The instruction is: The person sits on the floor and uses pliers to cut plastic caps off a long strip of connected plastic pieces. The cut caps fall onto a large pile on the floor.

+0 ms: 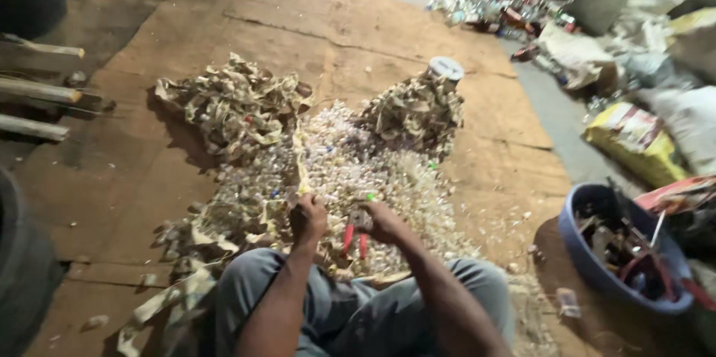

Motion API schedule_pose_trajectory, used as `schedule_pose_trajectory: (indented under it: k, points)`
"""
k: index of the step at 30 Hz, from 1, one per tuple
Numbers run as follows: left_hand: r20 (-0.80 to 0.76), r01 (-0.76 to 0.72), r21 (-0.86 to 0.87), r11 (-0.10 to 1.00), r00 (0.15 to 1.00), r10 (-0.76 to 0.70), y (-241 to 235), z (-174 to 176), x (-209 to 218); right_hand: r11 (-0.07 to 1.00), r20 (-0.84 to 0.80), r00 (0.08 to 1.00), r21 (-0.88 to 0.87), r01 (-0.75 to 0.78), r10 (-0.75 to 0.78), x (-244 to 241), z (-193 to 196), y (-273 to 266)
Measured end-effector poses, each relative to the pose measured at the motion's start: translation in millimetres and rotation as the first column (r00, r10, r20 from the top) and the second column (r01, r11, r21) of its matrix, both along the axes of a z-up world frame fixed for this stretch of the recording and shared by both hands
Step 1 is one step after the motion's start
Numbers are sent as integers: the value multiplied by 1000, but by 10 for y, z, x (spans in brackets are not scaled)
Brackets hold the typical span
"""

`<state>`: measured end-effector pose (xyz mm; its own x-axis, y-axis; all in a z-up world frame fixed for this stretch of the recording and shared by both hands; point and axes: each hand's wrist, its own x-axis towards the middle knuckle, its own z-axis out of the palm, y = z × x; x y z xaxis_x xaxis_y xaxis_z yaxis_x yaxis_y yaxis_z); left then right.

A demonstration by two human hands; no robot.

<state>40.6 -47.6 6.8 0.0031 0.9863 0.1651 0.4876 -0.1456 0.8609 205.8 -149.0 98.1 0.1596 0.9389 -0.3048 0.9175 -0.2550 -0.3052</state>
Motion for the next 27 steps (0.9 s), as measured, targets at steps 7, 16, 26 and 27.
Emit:
schedule_pose_trajectory:
  k: [7, 16, 26, 27]
  points:
    - [-57, 1, -3, 1000, 998, -1, -41, -96, 34, 963, -971, -42, 228, 145, 237, -107, 125, 91]
    - [-68, 22, 114, 993, 998, -14, -50, -53, 66, 64, -16, 862, 998, -19, 507, -359, 2122, 314]
    - [21, 45, 141, 989, 999, -49, -115, 60, -15, 982, -238, 956, 122, -143, 169, -235, 783, -133]
    - [18, 24, 108, 994, 999, -26, -103, 91, 6, 966, -170, 952, 92, -243, 256, -252, 574, -200]
